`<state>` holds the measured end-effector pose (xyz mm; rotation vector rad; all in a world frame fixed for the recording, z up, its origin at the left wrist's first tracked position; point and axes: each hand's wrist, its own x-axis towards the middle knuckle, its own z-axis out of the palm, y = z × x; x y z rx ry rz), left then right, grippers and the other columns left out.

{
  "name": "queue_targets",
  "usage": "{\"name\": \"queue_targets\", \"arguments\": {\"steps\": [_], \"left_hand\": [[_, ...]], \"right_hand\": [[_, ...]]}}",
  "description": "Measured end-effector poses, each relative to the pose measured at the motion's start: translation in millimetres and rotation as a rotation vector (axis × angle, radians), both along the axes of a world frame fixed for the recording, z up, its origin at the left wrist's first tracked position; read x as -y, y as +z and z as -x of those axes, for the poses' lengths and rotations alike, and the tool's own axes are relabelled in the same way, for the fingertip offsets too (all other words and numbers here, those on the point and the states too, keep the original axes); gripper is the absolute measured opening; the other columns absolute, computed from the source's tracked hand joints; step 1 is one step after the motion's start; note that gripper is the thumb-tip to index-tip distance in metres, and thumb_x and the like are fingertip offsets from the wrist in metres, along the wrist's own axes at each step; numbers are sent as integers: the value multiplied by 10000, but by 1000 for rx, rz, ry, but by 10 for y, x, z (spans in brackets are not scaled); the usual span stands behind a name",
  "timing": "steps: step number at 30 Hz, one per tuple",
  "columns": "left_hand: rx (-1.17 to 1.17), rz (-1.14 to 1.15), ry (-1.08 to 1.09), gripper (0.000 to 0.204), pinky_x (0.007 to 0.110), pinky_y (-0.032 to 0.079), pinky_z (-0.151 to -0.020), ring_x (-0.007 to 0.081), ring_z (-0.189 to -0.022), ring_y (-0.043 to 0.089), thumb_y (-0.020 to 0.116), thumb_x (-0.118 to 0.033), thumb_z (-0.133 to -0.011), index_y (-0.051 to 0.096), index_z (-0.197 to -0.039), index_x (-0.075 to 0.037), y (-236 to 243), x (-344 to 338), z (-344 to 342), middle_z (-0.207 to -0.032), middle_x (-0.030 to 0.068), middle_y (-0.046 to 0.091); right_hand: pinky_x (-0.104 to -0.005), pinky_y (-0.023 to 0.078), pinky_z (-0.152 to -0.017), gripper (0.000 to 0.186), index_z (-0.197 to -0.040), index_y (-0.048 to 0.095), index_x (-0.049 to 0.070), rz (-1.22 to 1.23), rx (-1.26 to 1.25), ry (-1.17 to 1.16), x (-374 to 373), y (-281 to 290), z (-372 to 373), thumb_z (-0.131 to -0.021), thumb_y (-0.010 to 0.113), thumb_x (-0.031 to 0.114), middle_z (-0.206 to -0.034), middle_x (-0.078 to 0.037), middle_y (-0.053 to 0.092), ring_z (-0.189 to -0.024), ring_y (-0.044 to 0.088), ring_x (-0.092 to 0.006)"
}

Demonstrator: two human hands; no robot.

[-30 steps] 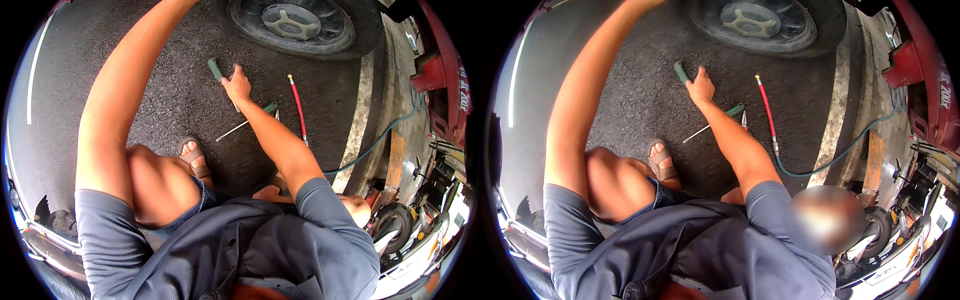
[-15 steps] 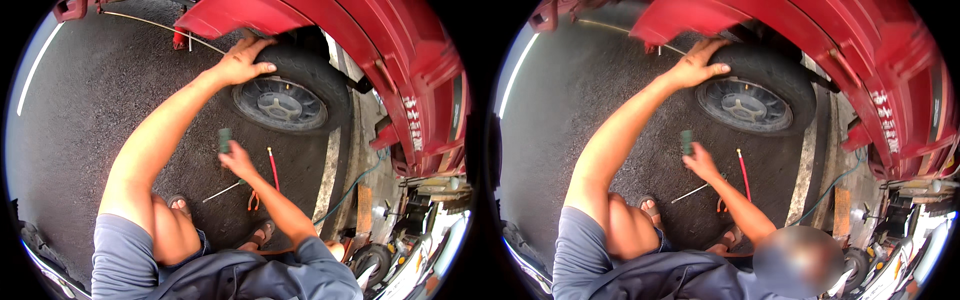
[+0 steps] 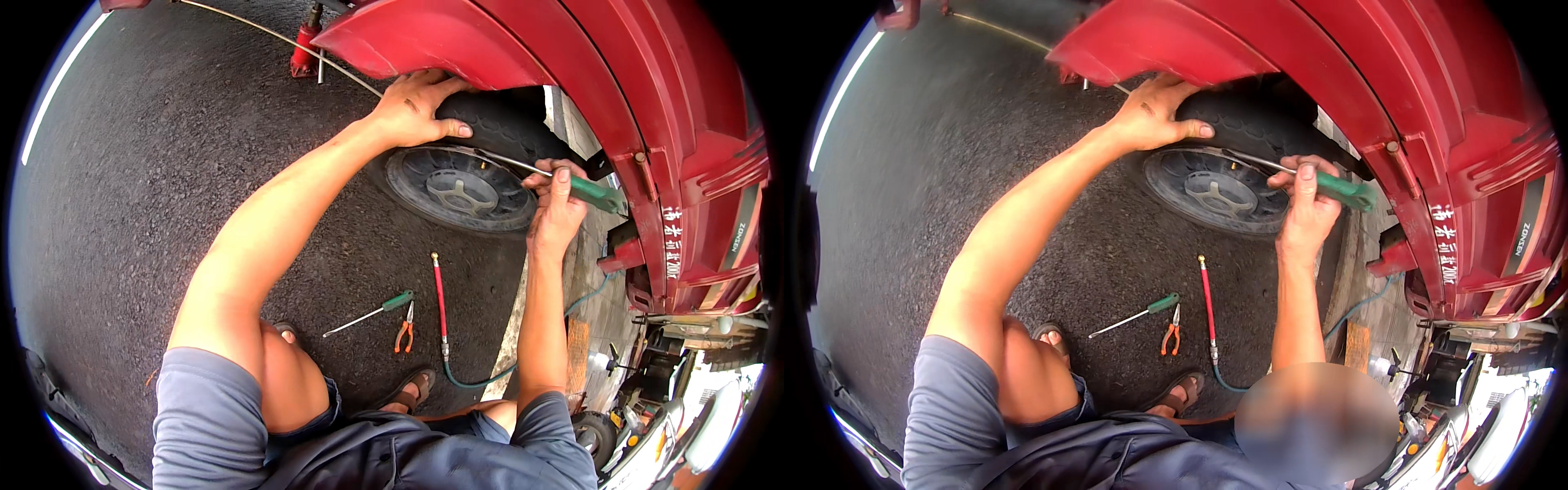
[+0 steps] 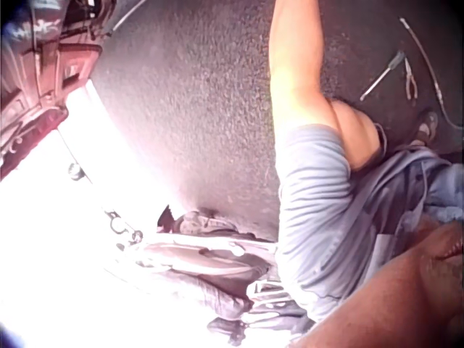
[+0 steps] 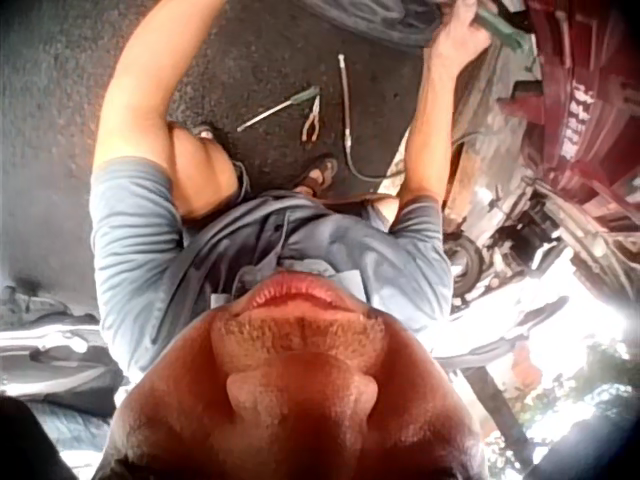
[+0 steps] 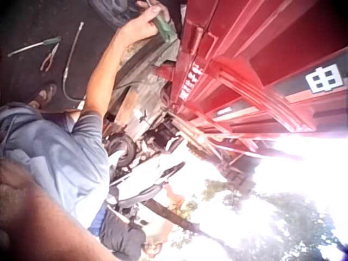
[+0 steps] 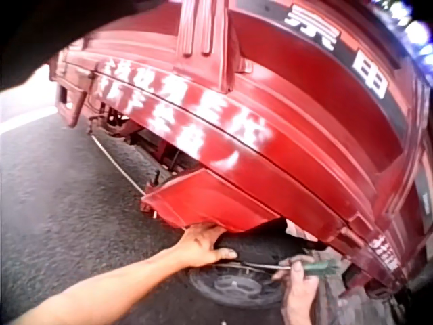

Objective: The person uses a screwdriver to adjust a tire on a wheel rim of a red vehicle and then attaches an air hose to inflate the tire.

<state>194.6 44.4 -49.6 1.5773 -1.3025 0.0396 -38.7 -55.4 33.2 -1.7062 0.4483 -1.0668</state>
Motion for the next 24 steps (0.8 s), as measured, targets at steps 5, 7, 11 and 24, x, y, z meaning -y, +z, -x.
{"name": "queue_targets", "arguments": {"steps": [5,7,11,24], "left_hand": [[-11,-9,-11,708,491,293,-1136,351,-1370,399,749,-561,-747,577,-1339,-214,12,-17,-4,-1395,142,518],[22,-44,-6,756,484,339,-1120,357,-1358,419,760,-527,-752,536,-1382,-176,32,-31,-11,-1409,150,503],[12,-27,-2,713,491,287,-1141,343,-1379,387,751,-567,-744,578,-1338,-213,6,-7,-14,-1403,136,510],[7,21,-24,723,489,306,-1134,340,-1362,409,748,-578,-745,572,-1343,-213,-12,-23,-23,-1382,145,517]], "right_hand": [[-332,549,-658,329,-1058,560,-13,-98,22,4,-122,-11,-61,-990,609,305,-946,-150,643,-680,638,-181],[-331,547,-657,337,-1056,558,-12,-195,37,94,-96,-5,27,-996,596,317,-941,-151,642,-680,639,-181],[-351,559,-694,279,-1066,555,-6,-58,82,61,-155,54,109,-999,593,262,-950,-171,641,-717,651,-197],[-347,552,-719,196,-1076,557,-6,47,85,179,-310,86,-43,-972,621,147,-983,-175,664,-761,662,-192]]}}
